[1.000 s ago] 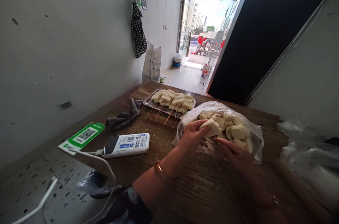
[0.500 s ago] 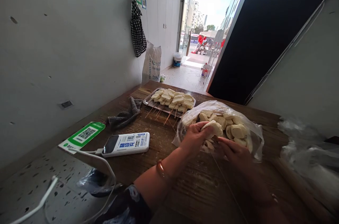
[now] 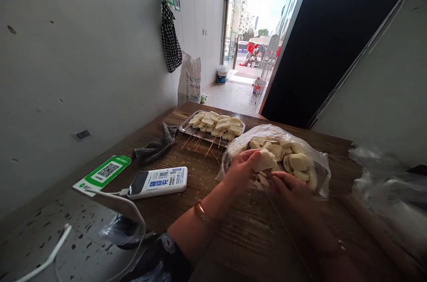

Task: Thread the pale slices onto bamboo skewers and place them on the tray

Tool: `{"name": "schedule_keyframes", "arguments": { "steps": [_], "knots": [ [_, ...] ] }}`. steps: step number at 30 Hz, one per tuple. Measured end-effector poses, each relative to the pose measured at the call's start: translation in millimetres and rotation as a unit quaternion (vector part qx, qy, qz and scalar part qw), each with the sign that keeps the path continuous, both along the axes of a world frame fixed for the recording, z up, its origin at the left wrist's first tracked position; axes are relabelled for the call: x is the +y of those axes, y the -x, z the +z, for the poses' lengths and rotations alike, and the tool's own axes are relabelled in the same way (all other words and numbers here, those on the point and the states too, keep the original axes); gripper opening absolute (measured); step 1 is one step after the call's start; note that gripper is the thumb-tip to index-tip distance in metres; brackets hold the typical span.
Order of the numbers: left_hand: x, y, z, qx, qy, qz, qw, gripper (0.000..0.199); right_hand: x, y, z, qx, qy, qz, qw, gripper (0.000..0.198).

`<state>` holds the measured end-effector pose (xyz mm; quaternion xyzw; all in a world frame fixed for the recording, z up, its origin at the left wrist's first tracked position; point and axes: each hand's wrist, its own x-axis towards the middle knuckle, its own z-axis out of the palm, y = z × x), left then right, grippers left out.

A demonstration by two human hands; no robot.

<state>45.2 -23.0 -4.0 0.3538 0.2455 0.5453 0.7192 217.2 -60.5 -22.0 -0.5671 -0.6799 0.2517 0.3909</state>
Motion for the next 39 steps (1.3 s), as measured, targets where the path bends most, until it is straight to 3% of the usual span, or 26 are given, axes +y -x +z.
{"name": "schedule_keyframes", "arguments": {
  "steps": [8,12,18,21,24,28,32,36,39],
  "knots": [
    [7.6,2.3,1.7,0.002,-0.004,0.035,0.999,0.037,-3.3,6.1,7.5,0.025,-0.011,0.009,1.000,0.034],
    [4.2,-3.9,1.5,0.022,-0.010,0.018,1.000,0.040,-2.7,10.0,8.6,0.029,-0.025,0.001,0.999,0.031],
    [2.7,-12.1,-13.5,0.070,-0.019,-0.010,0.997,0.035,0.8,10.0,3.5,0.018,-0.046,0.009,0.999,0.031],
    [6.4,-8.8,-14.3,0.090,-0.014,-0.016,0.996,0.044,2.1,5.8,4.3,0.028,-0.043,0.013,0.999,0.029],
    [14.2,1.5,-8.9,0.087,0.003,0.025,0.996,0.055,4.1,-3.1,5.9,0.057,-0.035,-0.022,0.998,0.032],
    [28.4,18.3,-5.7,0.123,-0.020,0.143,0.982,0.041,10.2,-17.2,2.5,0.126,-0.031,-0.095,0.987,0.037],
    [38.1,26.9,-11.8,0.267,-0.117,0.205,0.934,0.027,14.8,-22.1,-2.1,0.156,-0.022,-0.116,0.981,0.038],
    [43.0,29.3,-18.2,0.472,-0.256,0.248,0.806,0.019,14.7,-20.6,-1.5,0.167,-0.034,-0.102,0.980,0.037],
    [46.1,30.6,-21.9,0.548,-0.321,0.257,0.729,0.022,14.0,-21.0,0.5,0.178,-0.042,-0.105,0.978,0.034]
  ]
}}
